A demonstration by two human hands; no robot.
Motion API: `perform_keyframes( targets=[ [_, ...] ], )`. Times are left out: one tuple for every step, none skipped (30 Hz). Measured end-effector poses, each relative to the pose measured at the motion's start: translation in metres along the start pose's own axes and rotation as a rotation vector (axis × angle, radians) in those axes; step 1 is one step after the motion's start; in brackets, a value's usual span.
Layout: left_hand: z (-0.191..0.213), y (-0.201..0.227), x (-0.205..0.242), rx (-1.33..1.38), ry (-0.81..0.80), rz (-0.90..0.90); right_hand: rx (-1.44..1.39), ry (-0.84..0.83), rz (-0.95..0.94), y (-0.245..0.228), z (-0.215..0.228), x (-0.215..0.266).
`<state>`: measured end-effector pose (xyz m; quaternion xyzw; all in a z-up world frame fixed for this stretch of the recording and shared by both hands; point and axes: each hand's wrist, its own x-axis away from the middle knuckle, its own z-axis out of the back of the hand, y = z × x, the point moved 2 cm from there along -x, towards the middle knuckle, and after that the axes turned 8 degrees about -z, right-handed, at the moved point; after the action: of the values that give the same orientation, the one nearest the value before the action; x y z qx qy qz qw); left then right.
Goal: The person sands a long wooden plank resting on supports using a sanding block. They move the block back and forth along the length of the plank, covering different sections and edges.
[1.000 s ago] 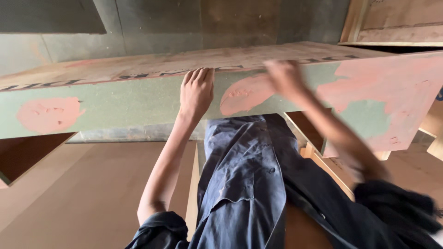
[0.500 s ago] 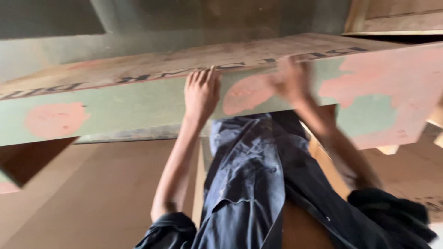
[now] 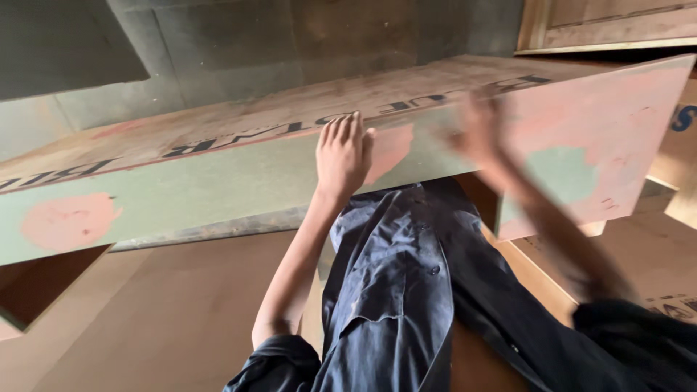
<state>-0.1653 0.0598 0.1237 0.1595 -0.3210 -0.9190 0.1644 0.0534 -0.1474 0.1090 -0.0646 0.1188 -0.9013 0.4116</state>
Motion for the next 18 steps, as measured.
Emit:
perform_keyframes(
  targets=[
    [-0.003,0.002,-0.001,-0.003,0.006,0.014,-0.044,0.016,0.01,-0.024,-0.03,0.002],
    [-0.009,0.007,-0.002,0.009,0.032,0.018,-0.039,-0.005,0.058,-0.044,-0.054,0.006],
    [-0.014,0.013,-0.004,0.022,0.058,0.023,-0.014,-0.032,0.132,-0.056,-0.072,0.009],
    [-0.014,0.015,-0.004,0.02,0.08,0.027,-0.009,-0.052,0.191,-0.065,-0.081,0.012],
    [-0.015,0.019,-0.005,0.007,0.077,0.02,-0.022,-0.069,0.236,-0.063,-0.078,0.012],
    [-0.02,0.022,-0.014,0.0,0.081,-0.002,-0.05,-0.094,0.227,-0.043,-0.061,0.006],
    [-0.027,0.027,-0.023,-0.006,0.086,-0.025,-0.087,-0.126,0.206,-0.011,-0.031,0.001],
    [-0.035,0.034,-0.027,0.001,0.067,-0.033,-0.115,-0.178,0.13,0.026,0.003,0.0],
    [-0.044,0.041,-0.031,0.007,0.049,-0.04,-0.244,-0.468,-0.269,0.071,0.039,0.01],
    [-0.052,0.049,-0.034,0.011,0.029,-0.037,-0.476,-0.375,-0.214,0.105,0.071,0.004],
    [-0.06,0.057,-0.036,0.017,0.017,-0.056,-0.133,-0.292,-0.095,0.132,0.099,0.009],
    [-0.066,0.063,-0.039,0.012,0.014,-0.075,0.102,-0.211,-0.041,0.15,0.115,0.011],
    [-0.07,0.068,-0.043,0.008,0.011,-0.093,0.159,-0.161,-0.037,0.154,0.112,0.011],
    [-0.072,0.071,-0.046,0.007,0.025,-0.109,0.154,-0.111,-0.021,0.151,0.1,0.011],
    [-0.074,0.074,-0.049,0.007,0.038,-0.124,0.08,-0.073,0.012,0.137,0.077,0.011],
    [-0.075,0.078,-0.051,0.009,0.048,-0.142,0.007,-0.042,0.054,0.12,0.05,0.013],
    [-0.077,0.081,-0.054,-0.016,0.04,-0.121,-0.05,-0.017,0.102,0.104,0.023,0.014],
    [-0.08,0.086,-0.055,-0.032,0.03,-0.104,-0.056,-0.018,0.166,0.092,0.0,0.018]
  ],
)
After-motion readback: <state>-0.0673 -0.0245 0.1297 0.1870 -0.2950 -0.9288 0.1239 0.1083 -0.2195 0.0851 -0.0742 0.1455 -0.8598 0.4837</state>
